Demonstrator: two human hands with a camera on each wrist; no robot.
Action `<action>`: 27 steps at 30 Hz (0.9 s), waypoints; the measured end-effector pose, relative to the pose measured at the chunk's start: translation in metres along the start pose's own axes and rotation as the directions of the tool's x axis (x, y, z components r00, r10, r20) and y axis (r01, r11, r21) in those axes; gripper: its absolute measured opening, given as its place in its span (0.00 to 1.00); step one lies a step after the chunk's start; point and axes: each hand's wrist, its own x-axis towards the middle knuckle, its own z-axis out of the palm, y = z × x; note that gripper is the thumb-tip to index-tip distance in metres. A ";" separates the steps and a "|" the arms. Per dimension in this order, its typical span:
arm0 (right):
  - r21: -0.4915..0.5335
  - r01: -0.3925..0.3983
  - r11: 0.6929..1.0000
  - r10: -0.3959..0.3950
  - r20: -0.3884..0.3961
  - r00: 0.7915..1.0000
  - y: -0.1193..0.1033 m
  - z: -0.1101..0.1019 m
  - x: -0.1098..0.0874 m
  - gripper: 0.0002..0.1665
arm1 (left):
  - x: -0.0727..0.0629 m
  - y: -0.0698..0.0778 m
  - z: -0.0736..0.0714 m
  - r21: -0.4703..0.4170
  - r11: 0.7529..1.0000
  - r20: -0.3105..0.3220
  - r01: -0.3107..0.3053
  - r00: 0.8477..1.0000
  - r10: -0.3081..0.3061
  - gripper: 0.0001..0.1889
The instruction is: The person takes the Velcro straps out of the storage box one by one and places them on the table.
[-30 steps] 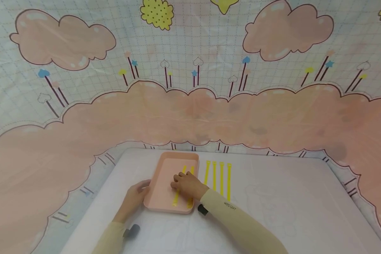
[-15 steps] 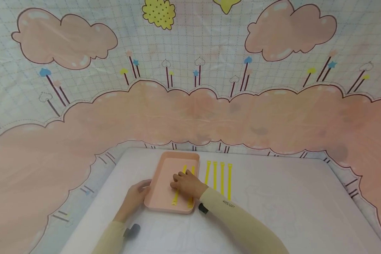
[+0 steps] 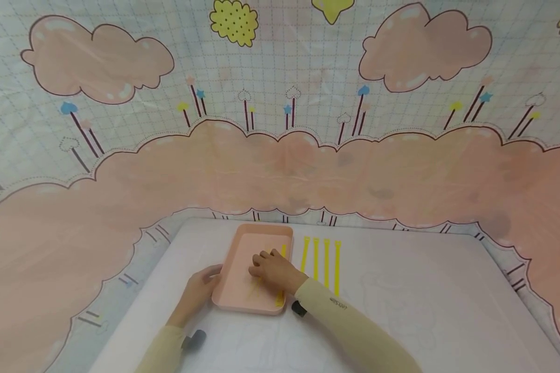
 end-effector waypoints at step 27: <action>0.257 -0.123 0.959 0.188 -0.246 0.951 -0.004 -0.036 -0.015 0.03 | -0.001 0.002 0.000 0.008 1.000 0.000 0.008 1.000 -0.008 0.18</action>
